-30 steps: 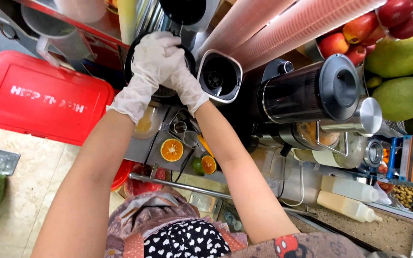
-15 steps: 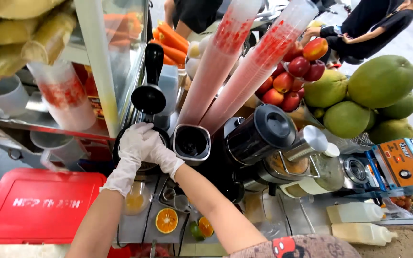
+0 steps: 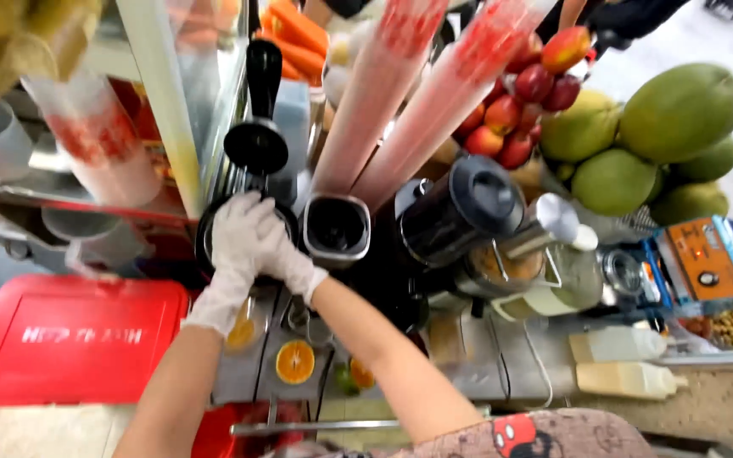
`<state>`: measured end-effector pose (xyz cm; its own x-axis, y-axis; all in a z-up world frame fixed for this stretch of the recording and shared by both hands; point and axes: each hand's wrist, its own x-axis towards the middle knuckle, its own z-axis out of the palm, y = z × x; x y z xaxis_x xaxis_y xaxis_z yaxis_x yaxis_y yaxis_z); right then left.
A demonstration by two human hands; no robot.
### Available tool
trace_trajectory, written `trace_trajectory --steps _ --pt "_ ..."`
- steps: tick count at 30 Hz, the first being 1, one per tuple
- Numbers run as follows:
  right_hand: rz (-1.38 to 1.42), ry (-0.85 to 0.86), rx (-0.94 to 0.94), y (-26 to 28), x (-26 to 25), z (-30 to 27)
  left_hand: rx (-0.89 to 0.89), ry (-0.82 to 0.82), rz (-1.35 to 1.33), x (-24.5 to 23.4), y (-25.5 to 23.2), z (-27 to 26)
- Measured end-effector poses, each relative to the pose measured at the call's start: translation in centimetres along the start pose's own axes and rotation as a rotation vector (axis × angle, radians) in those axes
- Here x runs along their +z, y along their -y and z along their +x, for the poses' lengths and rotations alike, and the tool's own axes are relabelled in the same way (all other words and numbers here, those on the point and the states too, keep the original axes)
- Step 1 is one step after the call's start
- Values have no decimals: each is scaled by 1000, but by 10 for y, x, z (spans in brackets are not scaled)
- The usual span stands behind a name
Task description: Prepare a fruit drink at a street stall including juicing and mixing ingredients.
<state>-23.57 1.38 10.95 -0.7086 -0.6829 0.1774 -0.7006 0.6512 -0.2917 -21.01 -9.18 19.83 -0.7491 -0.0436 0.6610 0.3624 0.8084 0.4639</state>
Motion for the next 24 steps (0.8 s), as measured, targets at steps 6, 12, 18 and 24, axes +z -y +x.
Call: trace_trajectory --steps 6,12,18,24 --pt "17 11 -54 -26 -37 65 -282 21 -310 13 28 16" --pt "-32 -57 -84 -39 -7 66 -357 331 -52 41 29 48" --pt "87 -322 -195 -15 -42 46 -62 -49 -109 3 9 20" --pt "24 -103 -157 -39 -29 81 -402 134 -243 20 31 39"
